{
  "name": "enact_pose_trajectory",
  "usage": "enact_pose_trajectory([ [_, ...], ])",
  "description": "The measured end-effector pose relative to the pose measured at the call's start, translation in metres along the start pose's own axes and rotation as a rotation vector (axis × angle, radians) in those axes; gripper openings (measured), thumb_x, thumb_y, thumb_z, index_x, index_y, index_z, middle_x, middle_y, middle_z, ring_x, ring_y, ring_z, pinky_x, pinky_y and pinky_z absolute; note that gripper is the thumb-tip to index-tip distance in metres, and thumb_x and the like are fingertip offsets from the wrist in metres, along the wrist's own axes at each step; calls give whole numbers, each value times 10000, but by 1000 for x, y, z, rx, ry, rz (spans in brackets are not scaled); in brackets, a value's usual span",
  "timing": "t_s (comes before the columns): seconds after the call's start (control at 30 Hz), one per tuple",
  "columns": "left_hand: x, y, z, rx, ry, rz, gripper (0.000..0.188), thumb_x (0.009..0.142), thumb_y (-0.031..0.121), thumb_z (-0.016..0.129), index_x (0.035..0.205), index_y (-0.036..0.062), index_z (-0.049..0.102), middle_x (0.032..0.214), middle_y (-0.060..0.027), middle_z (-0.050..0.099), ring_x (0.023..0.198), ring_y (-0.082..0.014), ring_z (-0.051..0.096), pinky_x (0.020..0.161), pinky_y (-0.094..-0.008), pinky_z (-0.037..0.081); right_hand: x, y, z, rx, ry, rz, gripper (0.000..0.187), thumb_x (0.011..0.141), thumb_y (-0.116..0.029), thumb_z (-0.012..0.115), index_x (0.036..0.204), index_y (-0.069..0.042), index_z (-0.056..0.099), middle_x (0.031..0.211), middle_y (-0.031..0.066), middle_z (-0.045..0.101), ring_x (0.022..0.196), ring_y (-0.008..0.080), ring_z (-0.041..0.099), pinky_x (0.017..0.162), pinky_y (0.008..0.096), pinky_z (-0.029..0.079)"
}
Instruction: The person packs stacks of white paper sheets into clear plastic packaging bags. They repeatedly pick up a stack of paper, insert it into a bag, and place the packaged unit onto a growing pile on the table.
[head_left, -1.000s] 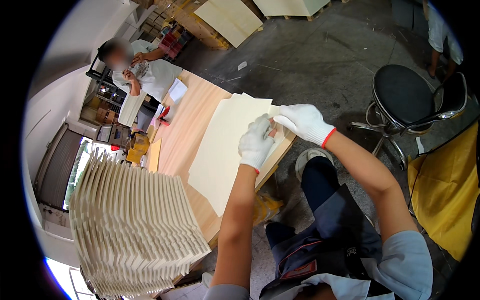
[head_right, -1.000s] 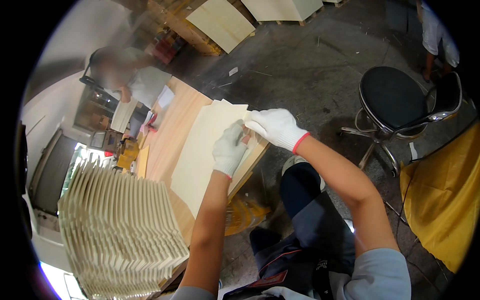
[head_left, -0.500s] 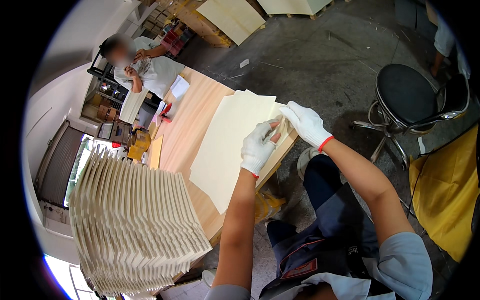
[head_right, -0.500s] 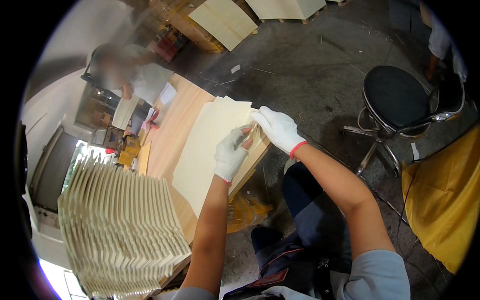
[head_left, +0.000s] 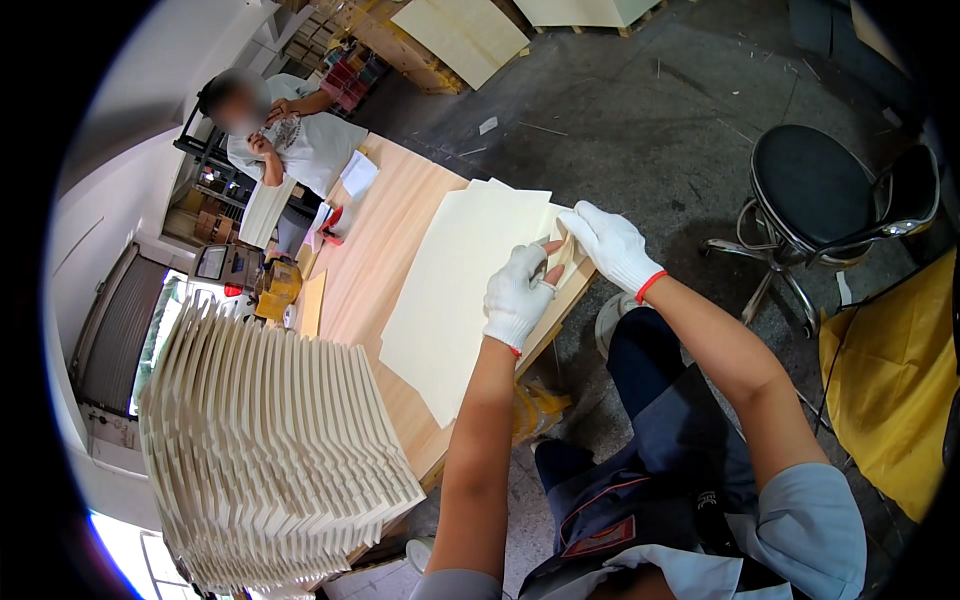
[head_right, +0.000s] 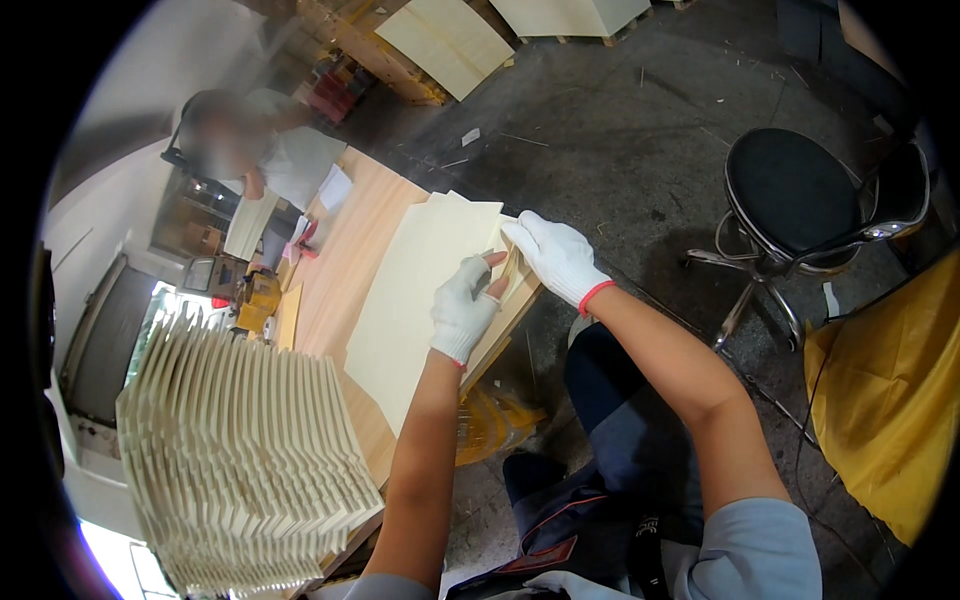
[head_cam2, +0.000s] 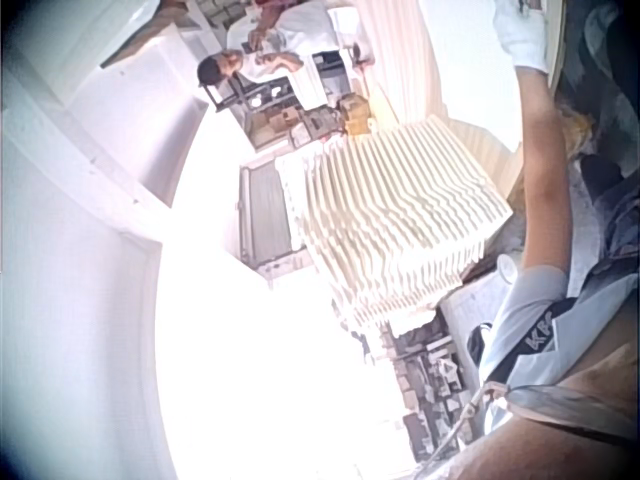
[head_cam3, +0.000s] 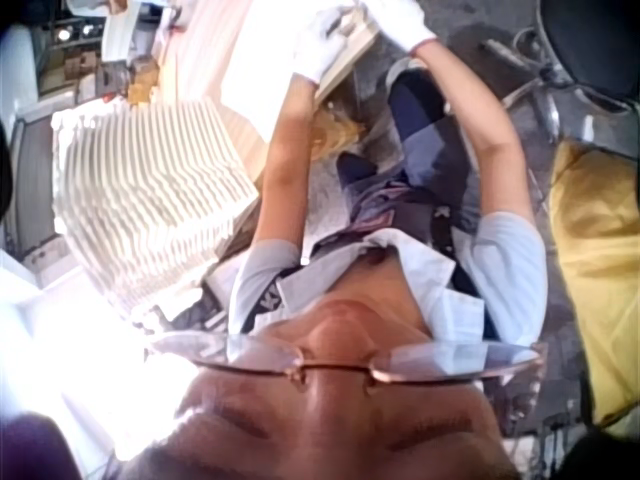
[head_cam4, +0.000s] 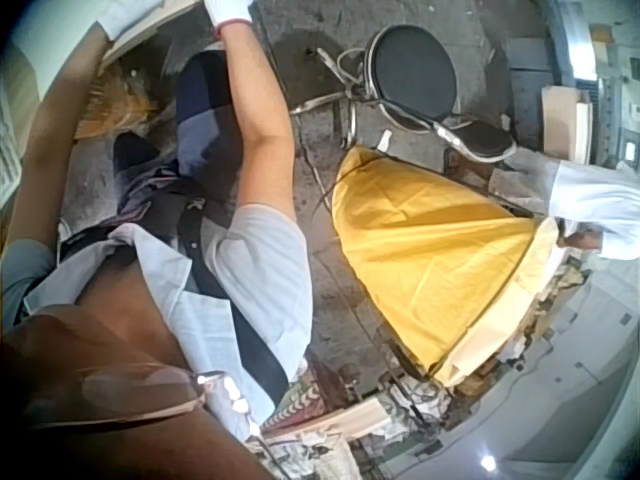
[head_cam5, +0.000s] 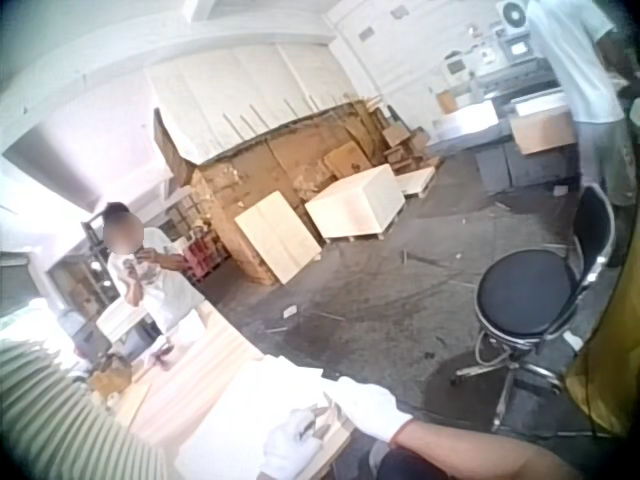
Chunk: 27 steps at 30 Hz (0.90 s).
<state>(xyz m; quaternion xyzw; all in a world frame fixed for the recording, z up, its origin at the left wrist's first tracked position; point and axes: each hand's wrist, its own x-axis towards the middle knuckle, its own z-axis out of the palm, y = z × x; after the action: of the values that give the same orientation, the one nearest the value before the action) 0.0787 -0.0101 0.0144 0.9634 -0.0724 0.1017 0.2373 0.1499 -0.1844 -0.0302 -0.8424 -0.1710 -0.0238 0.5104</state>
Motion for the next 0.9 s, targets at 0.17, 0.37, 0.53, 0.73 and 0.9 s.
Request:
enact_pose_trajectory([
  [0.17, 0, 0, -1, -36, -7, 11, 346, 887, 156, 723, 1233, 171, 704, 1095, -94, 694, 947, -255, 692, 846, -325, 525, 0, 3, 2, 27, 18, -22, 440, 1050, -496, 400, 1068, -100, 589, 959, 210, 684, 917, 409, 653, 811, 490, 486],
  [0.37, 1, -8, 3, -11, 59, 96, 324, 902, 149, 699, 1224, 185, 708, 1053, -98, 687, 914, -275, 691, 835, -328, 527, -1, 1, 3, 52, 26, -11, 463, 1042, -526, 399, 998, -99, 571, 841, 172, 631, 837, 362, 629, 778, 471, 465],
  [0.53, -1, 4, 0, 64, 1, 27, 325, 882, 176, 727, 1207, 194, 715, 1012, -92, 676, 899, -270, 683, 829, -335, 528, 0, 4, 4, 18, 32, -12, 438, 1046, -504, 405, 1056, -104, 583, 936, 209, 686, 907, 410, 658, 795, 495, 493],
  [0.73, -2, 2, 2, 40, 19, 37, 348, 867, 195, 749, 1213, 198, 716, 985, -83, 668, 868, -255, 672, 819, -330, 525, 0, 4, 4, 9, 22, 4, 437, 1047, -508, 395, 1073, -113, 580, 947, 208, 688, 911, 413, 658, 791, 501, 493],
  [0.9, 0, 2, 0, 51, -17, 8, 366, 870, 179, 741, 1234, 201, 709, 1006, -82, 672, 882, -257, 680, 820, -334, 526, -1, 3, 2, 21, 19, 5, 438, 1048, -514, 383, 1081, -122, 575, 950, 208, 687, 917, 412, 658, 791, 508, 489],
])
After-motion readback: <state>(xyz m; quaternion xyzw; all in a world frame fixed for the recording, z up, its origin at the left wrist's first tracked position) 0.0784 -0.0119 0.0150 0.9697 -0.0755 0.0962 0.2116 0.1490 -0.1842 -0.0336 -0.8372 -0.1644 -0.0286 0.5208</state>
